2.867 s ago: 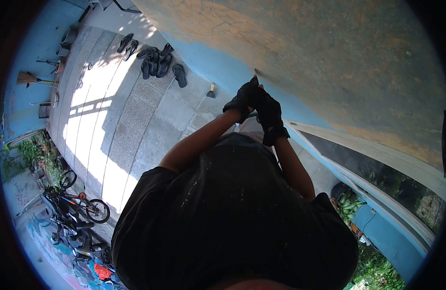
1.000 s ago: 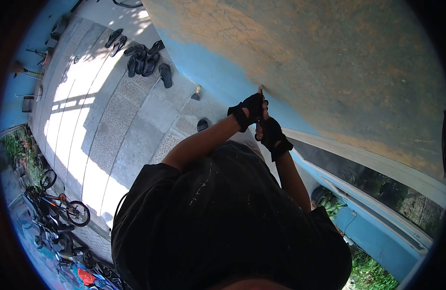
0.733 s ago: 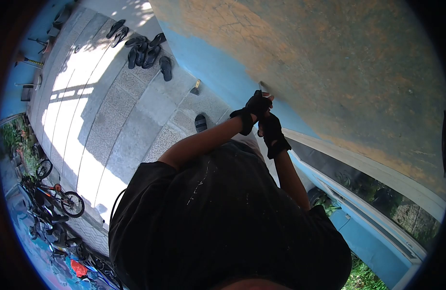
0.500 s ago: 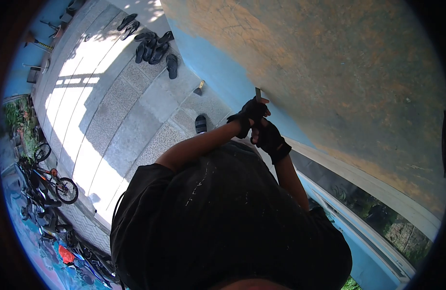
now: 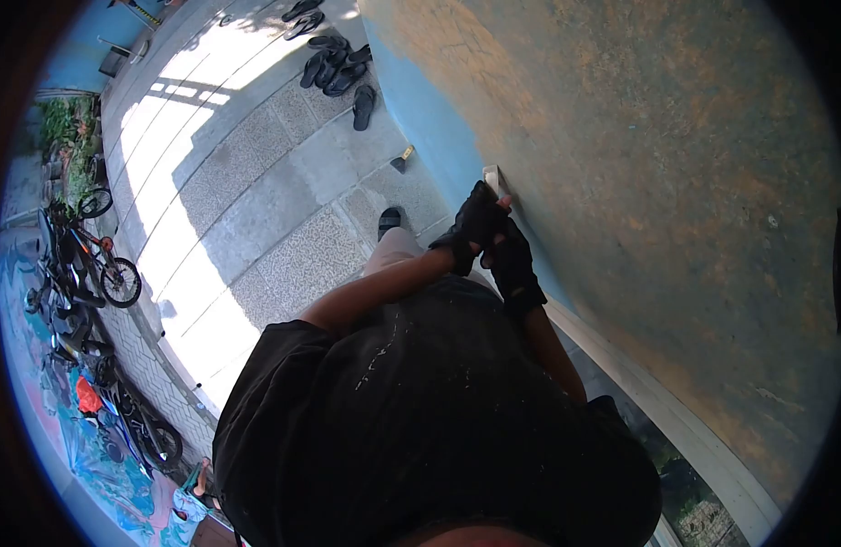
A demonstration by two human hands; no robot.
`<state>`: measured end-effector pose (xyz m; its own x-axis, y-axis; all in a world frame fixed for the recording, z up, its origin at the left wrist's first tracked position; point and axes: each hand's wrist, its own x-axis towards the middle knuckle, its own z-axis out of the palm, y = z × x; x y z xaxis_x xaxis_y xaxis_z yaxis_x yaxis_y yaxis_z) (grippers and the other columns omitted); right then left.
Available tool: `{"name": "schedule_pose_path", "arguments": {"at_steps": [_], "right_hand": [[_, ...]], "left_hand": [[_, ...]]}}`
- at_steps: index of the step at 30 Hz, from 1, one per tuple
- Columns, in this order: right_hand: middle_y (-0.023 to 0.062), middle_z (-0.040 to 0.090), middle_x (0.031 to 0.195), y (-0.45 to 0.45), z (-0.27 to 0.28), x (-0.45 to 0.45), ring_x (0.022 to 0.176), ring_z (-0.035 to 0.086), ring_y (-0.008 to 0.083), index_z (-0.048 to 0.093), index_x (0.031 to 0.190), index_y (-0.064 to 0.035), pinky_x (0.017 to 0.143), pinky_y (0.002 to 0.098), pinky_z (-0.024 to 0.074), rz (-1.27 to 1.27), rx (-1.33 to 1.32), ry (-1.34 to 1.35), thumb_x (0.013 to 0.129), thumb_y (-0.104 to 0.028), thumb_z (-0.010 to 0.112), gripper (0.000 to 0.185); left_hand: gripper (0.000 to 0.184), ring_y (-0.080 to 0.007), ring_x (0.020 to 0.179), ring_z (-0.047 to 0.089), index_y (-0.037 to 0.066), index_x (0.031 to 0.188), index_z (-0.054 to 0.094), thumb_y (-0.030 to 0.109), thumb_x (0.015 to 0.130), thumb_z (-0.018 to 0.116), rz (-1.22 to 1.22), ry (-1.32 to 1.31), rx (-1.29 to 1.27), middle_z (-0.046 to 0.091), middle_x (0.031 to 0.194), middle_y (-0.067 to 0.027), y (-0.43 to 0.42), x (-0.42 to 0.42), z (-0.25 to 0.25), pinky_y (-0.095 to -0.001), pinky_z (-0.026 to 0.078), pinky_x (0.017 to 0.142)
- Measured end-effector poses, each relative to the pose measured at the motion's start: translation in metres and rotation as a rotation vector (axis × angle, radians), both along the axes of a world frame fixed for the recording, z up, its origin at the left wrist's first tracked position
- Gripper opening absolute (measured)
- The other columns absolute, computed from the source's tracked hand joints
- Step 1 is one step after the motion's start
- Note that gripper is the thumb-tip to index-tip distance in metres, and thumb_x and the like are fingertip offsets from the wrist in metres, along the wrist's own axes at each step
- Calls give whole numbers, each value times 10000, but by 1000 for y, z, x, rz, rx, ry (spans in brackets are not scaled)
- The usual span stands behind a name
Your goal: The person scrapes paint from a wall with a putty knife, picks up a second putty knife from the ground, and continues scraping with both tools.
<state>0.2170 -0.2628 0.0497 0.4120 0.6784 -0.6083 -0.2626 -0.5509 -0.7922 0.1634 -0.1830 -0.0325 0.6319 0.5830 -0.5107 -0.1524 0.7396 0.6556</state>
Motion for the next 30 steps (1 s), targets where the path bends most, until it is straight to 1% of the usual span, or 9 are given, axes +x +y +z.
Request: {"name": "schedule_pose_path", "arguments": {"at_steps": [9, 12, 14, 15, 17, 21, 24, 27, 30], "right_hand": [[-14, 563, 787, 2, 5, -3, 580, 500, 47, 505, 1289, -94, 490, 211, 405, -105, 167, 375, 979, -230, 489, 339], [8, 578, 850, -2, -6, 3, 606, 520, 47, 498, 1302, -100, 499, 203, 418, 60, 92, 145, 976, -213, 488, 345], [21, 627, 841, -3, -20, 5, 678, 600, 94, 552, 1278, -103, 548, 251, 460, -10, 15, 146, 964, -247, 550, 346], [21, 627, 841, -3, -35, 6, 678, 600, 94, 552, 1278, -103, 548, 251, 460, -17, 21, 139, 964, -247, 550, 346], [97, 673, 1080, -7, -64, 5, 955, 649, 168, 533, 1317, -82, 779, 301, 519, 323, 349, -951, 950, -192, 563, 384], [121, 619, 1250, 7, -54, -5, 1170, 577, 214, 507, 1342, -63, 971, 318, 454, 322, 215, -850, 956, -198, 536, 410], [128, 622, 1238, 16, -63, -15, 1164, 586, 237, 520, 1331, -59, 977, 318, 459, 60, 133, -459, 960, -192, 504, 395], [147, 621, 1230, 17, -55, -24, 1161, 583, 281, 534, 1311, -48, 977, 337, 461, 65, 235, -606, 963, -205, 487, 385], [151, 615, 1237, 36, -56, -15, 1154, 585, 293, 543, 1297, -42, 970, 348, 464, 80, 112, -576, 955, -211, 499, 384]], "left_hand": [[259, -147, 706, 578, 69, 1118, 489, 88, 889, 607, -122, 361, 315, 588, 898, -71, 13, -21, 64, -341, 514, 561], [292, -144, 718, 578, 39, 1121, 507, 122, 865, 622, -83, -148, -335, 583, 859, -50, 20, -17, -15, -331, 517, 599], [358, -245, 755, 641, -5, 1130, 515, 222, 869, 608, -281, 189, 739, 628, 849, -112, 18, -5, -54, -369, 524, 663], [358, -245, 755, 641, -5, 1130, 515, 222, 869, 608, -285, 180, 746, 628, 849, -112, 24, -8, -34, -369, 524, 663], [397, -371, 851, 648, -28, 1146, 503, 268, 887, 562, -516, 486, 933, 648, 900, -214, 36, -22, 29, -421, 516, 734], [378, -433, 909, 618, -45, 1149, 497, 236, 897, 527, -483, 429, 938, 630, 975, -276, 47, -33, 29, -454, 508, 756], [412, -420, 941, 617, -58, 1169, 490, 238, 888, 540, -587, 295, 1382, 635, 985, -269, 65, -42, 45, -456, 506, 788], [116, -312, 892, 537, 66, 841, 598, 71, 728, 618, -686, 463, 1184, 577, 840, -108, 60, -36, 21, -373, 452, 863], [123, -349, 870, 557, 79, 838, 602, 98, 720, 628, -342, 305, 1586, 589, 803, -129, 68, -37, 11, -403, 469, 822]]}}
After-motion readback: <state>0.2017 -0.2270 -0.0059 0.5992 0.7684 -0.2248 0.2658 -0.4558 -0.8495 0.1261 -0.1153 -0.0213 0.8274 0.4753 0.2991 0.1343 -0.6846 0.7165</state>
